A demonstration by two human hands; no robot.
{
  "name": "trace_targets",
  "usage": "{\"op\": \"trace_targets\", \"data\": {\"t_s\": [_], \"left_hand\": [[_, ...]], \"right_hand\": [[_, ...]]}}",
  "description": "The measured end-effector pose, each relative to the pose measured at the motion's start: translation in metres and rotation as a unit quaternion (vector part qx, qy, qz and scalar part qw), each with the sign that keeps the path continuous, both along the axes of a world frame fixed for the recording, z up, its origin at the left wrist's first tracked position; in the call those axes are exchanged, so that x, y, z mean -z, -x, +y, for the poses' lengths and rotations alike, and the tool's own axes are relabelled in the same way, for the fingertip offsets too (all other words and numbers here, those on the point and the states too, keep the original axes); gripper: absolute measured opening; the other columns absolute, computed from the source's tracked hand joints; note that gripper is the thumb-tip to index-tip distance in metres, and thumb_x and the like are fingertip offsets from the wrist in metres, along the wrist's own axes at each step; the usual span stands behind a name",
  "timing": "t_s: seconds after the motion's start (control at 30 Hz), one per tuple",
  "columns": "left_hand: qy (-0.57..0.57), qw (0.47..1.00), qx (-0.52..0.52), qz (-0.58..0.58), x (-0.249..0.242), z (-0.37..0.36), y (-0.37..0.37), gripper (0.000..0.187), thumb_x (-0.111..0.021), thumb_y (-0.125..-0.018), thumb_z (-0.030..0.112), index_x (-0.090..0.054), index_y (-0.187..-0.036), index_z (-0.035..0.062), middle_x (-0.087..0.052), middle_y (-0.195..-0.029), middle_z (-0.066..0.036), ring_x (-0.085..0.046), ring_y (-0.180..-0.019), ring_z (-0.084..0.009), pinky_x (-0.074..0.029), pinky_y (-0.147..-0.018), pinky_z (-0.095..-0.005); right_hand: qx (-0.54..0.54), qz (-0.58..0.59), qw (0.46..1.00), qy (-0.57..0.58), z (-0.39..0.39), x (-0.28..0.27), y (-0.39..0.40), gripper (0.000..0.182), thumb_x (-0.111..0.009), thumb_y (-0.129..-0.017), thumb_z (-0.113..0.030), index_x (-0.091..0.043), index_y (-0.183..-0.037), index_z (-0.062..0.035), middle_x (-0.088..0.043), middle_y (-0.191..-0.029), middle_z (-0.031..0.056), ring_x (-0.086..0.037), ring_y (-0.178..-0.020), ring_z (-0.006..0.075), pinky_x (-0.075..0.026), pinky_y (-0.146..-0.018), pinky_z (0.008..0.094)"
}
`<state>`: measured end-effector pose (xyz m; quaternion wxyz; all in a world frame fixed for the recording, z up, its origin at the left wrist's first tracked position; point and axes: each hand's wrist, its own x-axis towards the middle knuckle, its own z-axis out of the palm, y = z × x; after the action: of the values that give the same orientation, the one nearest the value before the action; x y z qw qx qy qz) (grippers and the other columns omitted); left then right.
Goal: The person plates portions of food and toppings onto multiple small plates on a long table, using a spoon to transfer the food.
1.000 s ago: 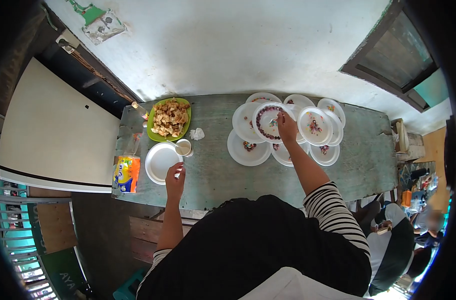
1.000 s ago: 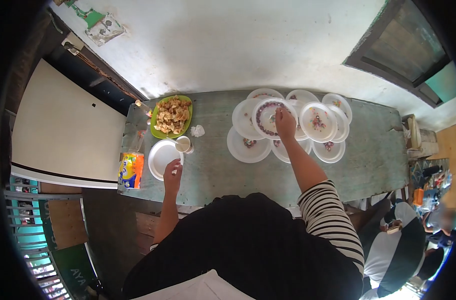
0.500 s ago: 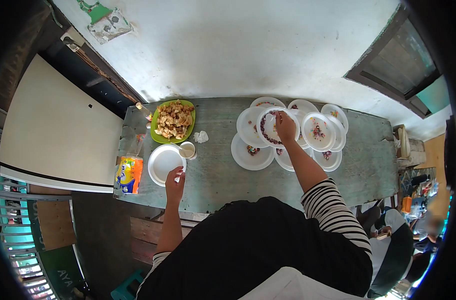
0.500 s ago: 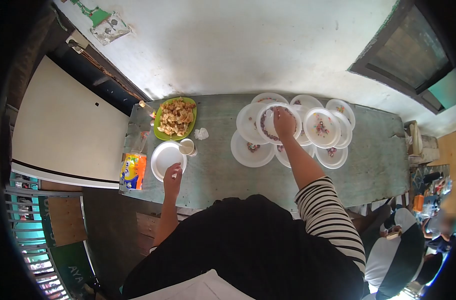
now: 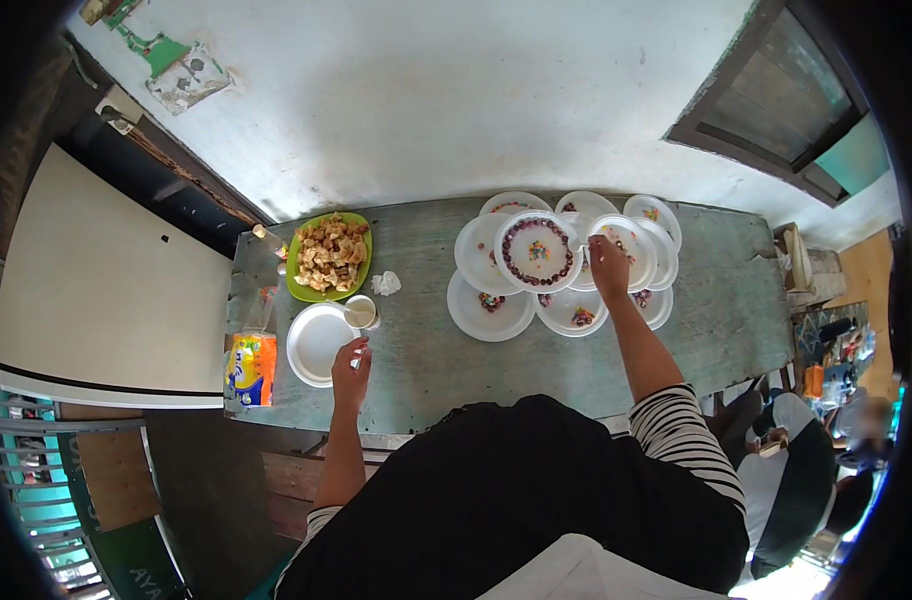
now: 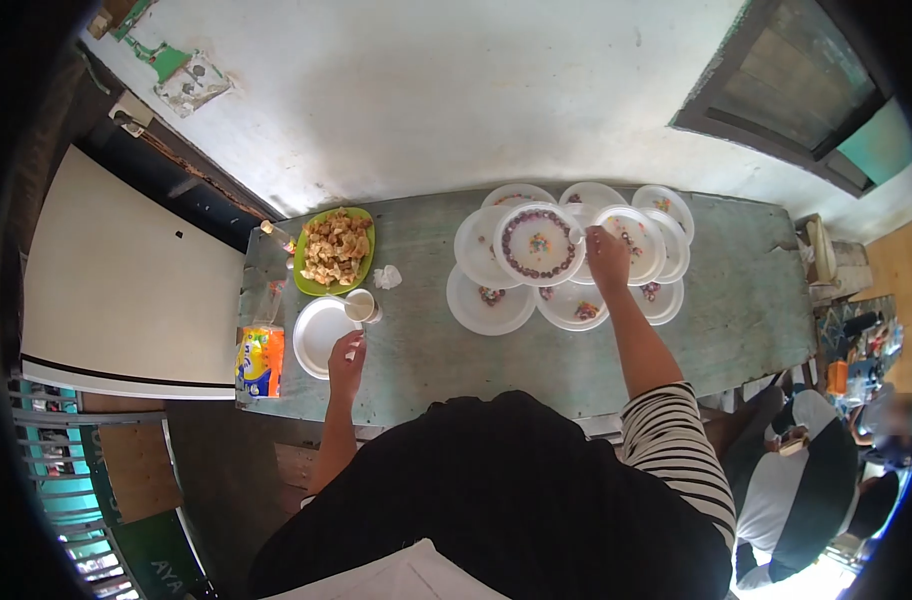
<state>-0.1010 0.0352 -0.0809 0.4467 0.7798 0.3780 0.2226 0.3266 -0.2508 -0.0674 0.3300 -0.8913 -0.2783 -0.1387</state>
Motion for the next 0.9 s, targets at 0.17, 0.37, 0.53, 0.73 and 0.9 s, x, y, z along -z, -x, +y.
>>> {"op": "trace_targets", "data": {"t_s": [0.17, 0.37, 0.53, 0.73, 0.9], "left_hand": [[-0.03, 0.999, 0.043, 0.01, -0.012, -0.004, -0.017, 0.023, -0.06, -0.087, 0.015, -0.062, -0.11, 0.0102, -0.063, -0.104, -0.003, -0.059, -0.082, -0.0138, -0.042, -0.061, -0.0257], [-0.048, 0.998, 0.048, 0.019, -0.016, -0.007, -0.005, 0.023, -0.06, -0.086, 0.015, -0.063, -0.109, 0.0109, -0.063, -0.105, -0.003, -0.059, -0.082, -0.0145, -0.042, -0.061, -0.0258], [-0.034, 0.999, 0.018, 0.021, -0.003, -0.008, 0.021, 0.023, -0.06, -0.087, 0.017, -0.063, -0.109, 0.0115, -0.063, -0.105, -0.004, -0.059, -0.081, -0.0148, -0.041, -0.06, -0.0258], [-0.053, 0.998, 0.015, 0.029, -0.002, -0.006, 0.027, 0.025, -0.06, -0.086, 0.013, -0.062, -0.111, 0.0104, -0.063, -0.103, -0.004, -0.06, -0.08, -0.0123, -0.043, -0.059, -0.0239], [-0.056, 0.998, 0.014, 0.027, -0.005, -0.004, 0.025, 0.026, -0.06, -0.086, 0.013, -0.062, -0.111, 0.0103, -0.063, -0.103, -0.004, -0.06, -0.08, -0.0124, -0.043, -0.058, -0.0239]], "right_hand": [[-0.045, 0.027, 0.998, 0.027, 0.007, 0.002, 0.01, 0.024, -0.051, -0.093, -0.026, -0.063, -0.093, -0.0051, -0.065, -0.073, 0.0169, -0.065, -0.066, 0.0319, -0.049, -0.061, 0.0426], [-0.074, -0.004, 0.993, 0.096, 0.013, -0.002, 0.015, 0.022, -0.051, -0.093, -0.025, -0.062, -0.091, -0.0059, -0.063, -0.072, 0.0183, -0.063, -0.067, 0.0356, -0.049, -0.06, 0.0439], [-0.067, 0.011, 0.997, 0.049, 0.023, 0.003, 0.01, 0.022, -0.05, -0.093, -0.025, -0.062, -0.093, -0.0068, -0.064, -0.076, 0.0192, -0.062, -0.07, 0.0378, -0.048, -0.062, 0.0472], [-0.066, 0.029, 0.996, 0.057, 0.03, 0.01, -0.002, 0.022, -0.048, -0.094, -0.024, -0.061, -0.096, -0.0063, -0.064, -0.08, 0.0195, -0.063, -0.074, 0.038, -0.049, -0.065, 0.0465], [-0.072, 0.013, 0.995, 0.061, 0.029, 0.015, -0.011, 0.021, -0.048, -0.093, -0.023, -0.06, -0.096, -0.0064, -0.064, -0.081, 0.0192, -0.063, -0.075, 0.0382, -0.049, -0.065, 0.0464]]}}
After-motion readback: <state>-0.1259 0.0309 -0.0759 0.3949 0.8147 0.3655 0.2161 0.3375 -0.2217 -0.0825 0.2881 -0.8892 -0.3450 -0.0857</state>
